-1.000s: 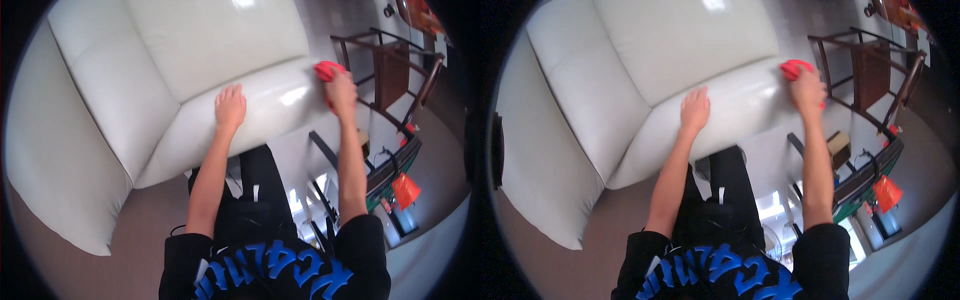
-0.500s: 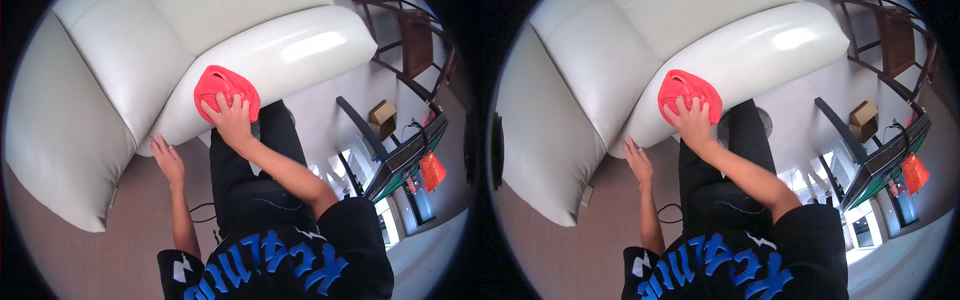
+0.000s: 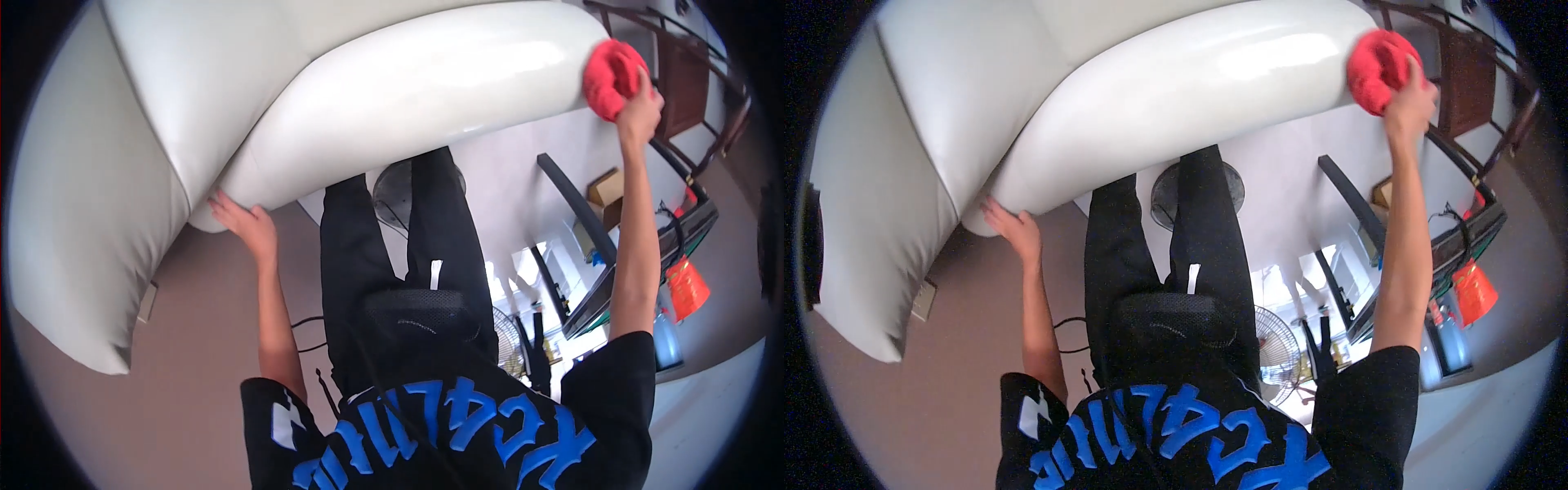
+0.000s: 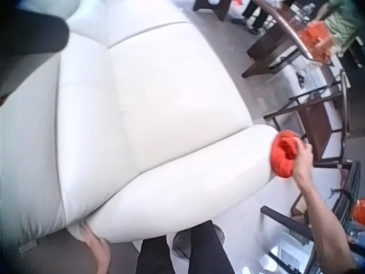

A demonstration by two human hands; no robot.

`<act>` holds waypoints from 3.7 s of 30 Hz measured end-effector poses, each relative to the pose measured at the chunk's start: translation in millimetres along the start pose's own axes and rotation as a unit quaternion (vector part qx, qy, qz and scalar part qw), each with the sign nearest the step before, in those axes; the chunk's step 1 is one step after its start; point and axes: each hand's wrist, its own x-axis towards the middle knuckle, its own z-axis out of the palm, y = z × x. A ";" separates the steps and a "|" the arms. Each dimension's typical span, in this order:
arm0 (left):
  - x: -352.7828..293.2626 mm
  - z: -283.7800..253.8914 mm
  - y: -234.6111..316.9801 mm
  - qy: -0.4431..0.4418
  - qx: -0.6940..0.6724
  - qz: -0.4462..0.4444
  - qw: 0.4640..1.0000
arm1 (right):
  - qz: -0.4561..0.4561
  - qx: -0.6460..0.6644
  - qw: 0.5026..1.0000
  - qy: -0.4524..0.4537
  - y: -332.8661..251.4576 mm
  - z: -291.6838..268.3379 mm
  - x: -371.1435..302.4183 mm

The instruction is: Cleaning a white sofa, a wooden chair, and an electric fan using a red cloth.

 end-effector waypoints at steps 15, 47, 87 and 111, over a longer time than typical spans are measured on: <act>7.3 -2.5 36.7 -0.093 -0.190 -0.077 0.974 | -0.324 0.355 0.847 -0.227 -330.2 -42.7 -260.6; 3.6 -402.1 123.5 -0.057 -0.479 -0.030 0.876 | -0.283 0.690 0.570 -0.345 -347.6 -324.1 -95.0; 191.1 -287.8 14.8 0.148 -0.248 0.122 0.950 | -0.159 0.608 0.776 -0.054 -914.6 -296.5 277.2; 207.8 -313.1 4.2 0.042 -0.263 0.068 0.962 | -0.107 0.743 0.591 -0.294 -483.8 -178.3 -165.2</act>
